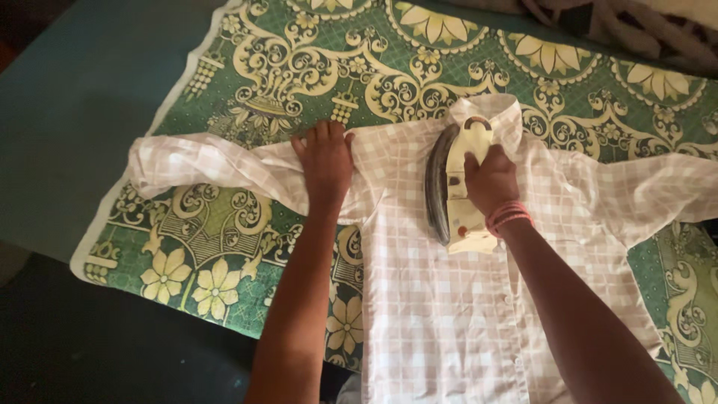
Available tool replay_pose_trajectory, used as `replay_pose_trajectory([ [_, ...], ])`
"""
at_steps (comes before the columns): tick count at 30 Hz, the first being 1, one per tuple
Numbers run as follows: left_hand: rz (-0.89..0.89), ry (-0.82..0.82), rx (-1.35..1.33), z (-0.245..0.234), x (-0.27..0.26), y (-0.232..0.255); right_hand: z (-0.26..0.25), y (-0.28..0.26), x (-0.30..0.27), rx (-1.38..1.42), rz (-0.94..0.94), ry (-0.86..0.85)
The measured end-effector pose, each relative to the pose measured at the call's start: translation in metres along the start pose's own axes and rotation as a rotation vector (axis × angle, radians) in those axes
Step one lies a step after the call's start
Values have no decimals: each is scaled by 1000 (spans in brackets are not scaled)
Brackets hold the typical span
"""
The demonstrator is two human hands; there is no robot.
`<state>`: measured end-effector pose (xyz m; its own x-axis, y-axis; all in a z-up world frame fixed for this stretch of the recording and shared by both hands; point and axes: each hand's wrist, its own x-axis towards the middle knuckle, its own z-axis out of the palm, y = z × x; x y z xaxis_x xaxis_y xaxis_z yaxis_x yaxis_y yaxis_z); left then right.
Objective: The person lays a checkered shirt flat on a patterned ironing board, smooths the fabric, and uses a steam iron to press the shirt. The person irons the body and sleeves, adjusting the shirt as needed.
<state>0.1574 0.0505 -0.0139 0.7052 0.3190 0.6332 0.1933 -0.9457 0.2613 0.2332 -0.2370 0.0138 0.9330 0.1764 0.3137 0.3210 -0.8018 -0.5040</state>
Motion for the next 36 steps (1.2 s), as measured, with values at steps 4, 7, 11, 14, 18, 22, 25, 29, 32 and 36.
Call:
replay_pose_trajectory([
  [4, -16, 17, 1, -2, 0, 1, -12, -10, -26, -22, -61, -77],
  [7, -45, 25, 29, 1, -1, 2, -28, -22, -56, 93, -150, -156],
  [11, -77, 46, 24, 5, -1, 0, -29, -32, -58, 15, -57, -199],
  [14, -89, 28, 3, 5, 0, -1, -12, -27, -40, -27, -140, -131],
  [18, -84, 38, -53, 4, -1, -2, 18, -20, -1, -34, -155, -74],
  [22, -98, 37, -89, 3, -1, -2, 28, -26, 18, 1, -66, -80],
  [25, -101, 10, -80, 2, 1, -1, 19, -34, 7, 6, -60, -135],
  [29, -100, 39, -70, 3, 0, -2, 3, -51, -45, 40, -175, -132],
  [32, -97, 75, -81, 4, -2, -2, -3, -66, -67, 44, -144, -168],
  [36, -113, 74, -126, 5, -3, -2, 9, -69, -51, -2, -91, -143],
])
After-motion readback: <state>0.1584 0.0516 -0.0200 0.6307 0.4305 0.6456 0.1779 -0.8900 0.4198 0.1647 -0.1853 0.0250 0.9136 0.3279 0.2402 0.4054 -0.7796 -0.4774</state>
